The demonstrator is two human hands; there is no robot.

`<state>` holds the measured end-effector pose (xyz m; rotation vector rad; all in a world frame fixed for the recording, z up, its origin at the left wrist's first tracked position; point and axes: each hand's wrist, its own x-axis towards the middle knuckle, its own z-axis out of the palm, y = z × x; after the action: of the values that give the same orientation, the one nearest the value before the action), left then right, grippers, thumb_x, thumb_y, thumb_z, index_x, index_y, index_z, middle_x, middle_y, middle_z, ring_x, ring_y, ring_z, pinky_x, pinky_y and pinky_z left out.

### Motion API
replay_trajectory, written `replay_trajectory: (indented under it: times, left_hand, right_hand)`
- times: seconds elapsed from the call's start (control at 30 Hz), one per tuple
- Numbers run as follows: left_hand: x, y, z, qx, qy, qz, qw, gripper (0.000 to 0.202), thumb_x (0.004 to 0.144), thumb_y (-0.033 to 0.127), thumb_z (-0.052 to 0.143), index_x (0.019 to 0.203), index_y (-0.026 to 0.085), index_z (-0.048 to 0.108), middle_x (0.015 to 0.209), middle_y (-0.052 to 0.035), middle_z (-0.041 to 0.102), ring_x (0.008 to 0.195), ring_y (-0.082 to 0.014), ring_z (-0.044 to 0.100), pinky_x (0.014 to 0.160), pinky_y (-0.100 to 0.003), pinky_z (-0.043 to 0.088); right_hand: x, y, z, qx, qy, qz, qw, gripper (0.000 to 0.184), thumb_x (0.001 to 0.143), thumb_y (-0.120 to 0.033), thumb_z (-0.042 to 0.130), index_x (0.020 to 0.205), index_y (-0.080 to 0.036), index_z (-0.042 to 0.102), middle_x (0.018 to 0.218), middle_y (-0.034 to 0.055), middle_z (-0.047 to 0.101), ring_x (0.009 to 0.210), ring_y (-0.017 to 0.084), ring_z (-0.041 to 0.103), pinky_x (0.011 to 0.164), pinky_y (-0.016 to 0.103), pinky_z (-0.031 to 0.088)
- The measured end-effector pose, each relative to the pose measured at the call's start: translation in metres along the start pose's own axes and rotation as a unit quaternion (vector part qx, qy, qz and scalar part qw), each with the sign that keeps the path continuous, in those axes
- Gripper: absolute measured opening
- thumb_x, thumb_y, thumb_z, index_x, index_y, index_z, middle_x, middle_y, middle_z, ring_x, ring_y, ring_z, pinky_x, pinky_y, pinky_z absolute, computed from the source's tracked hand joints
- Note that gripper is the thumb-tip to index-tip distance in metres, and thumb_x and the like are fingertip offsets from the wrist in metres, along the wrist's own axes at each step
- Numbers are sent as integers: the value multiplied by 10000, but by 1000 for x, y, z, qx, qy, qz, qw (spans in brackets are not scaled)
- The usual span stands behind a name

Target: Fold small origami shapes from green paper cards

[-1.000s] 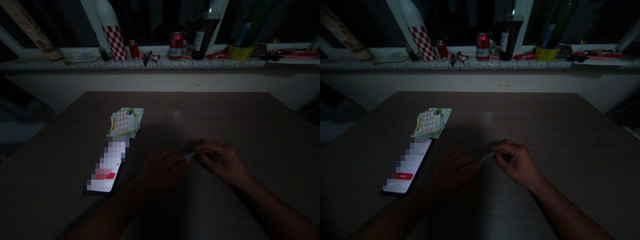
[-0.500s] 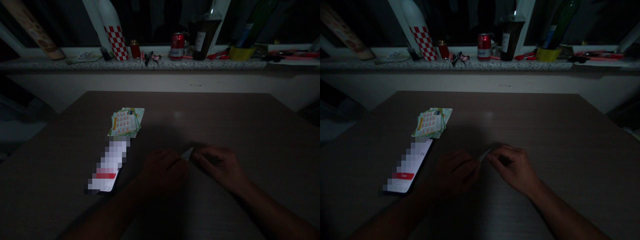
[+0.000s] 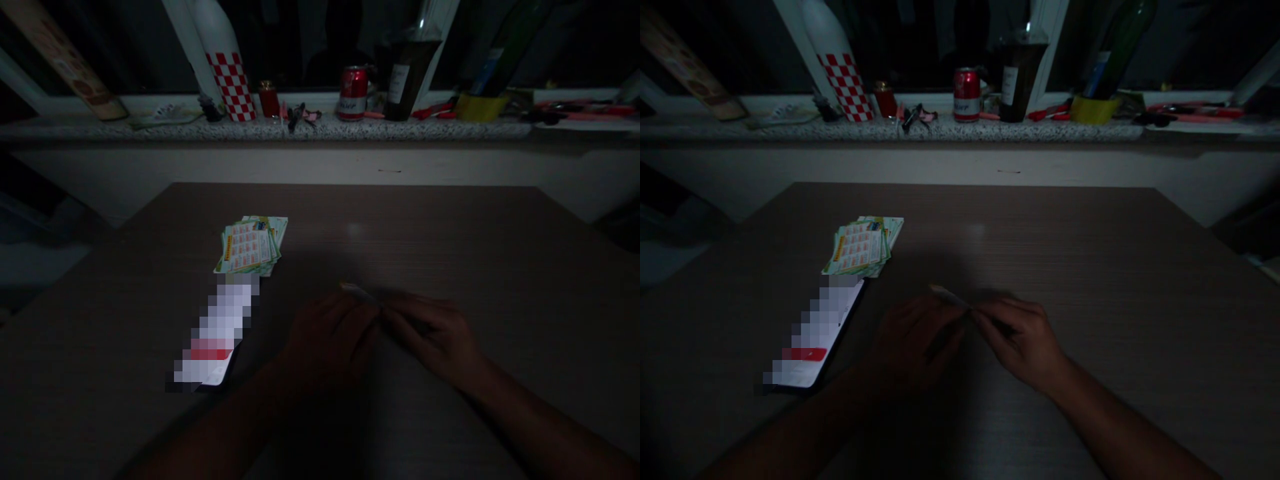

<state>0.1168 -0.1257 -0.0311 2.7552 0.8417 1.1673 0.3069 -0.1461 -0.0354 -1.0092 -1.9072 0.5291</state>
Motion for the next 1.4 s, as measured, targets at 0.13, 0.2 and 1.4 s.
replay_trajectory:
  times: [0.13, 0.2, 1.4]
  left_hand:
    - [1, -2, -4, 44, 34, 19, 998, 174, 818, 156, 613, 991, 148, 593, 857, -57, 674, 769, -187, 594, 710, -344, 463]
    - [2, -2, -5, 64, 34, 21, 997, 146, 817, 155, 615, 963, 150, 607, 841, -53, 665, 744, -181, 576, 686, -343, 438]
    - [7, -4, -5, 79, -41, -32, 995, 104, 780, 194, 492, 704, 155, 553, 709, -53, 587, 684, -186, 505, 634, -344, 389]
  right_hand:
    - [1, 5, -3, -85, 34, -82, 992, 108, 820, -100, 627, 889, -160, 686, 746, 50, 709, 651, 161, 658, 596, 286, 534]
    - [0, 6, -3, -122, 31, -124, 984, 118, 798, -93, 654, 897, -150, 682, 745, 53, 705, 665, 171, 654, 623, 310, 536]
    - [-1, -8, -5, -178, 38, -206, 962, 197, 770, -77, 669, 929, -194, 673, 804, 29, 737, 712, 174, 681, 704, 364, 552]
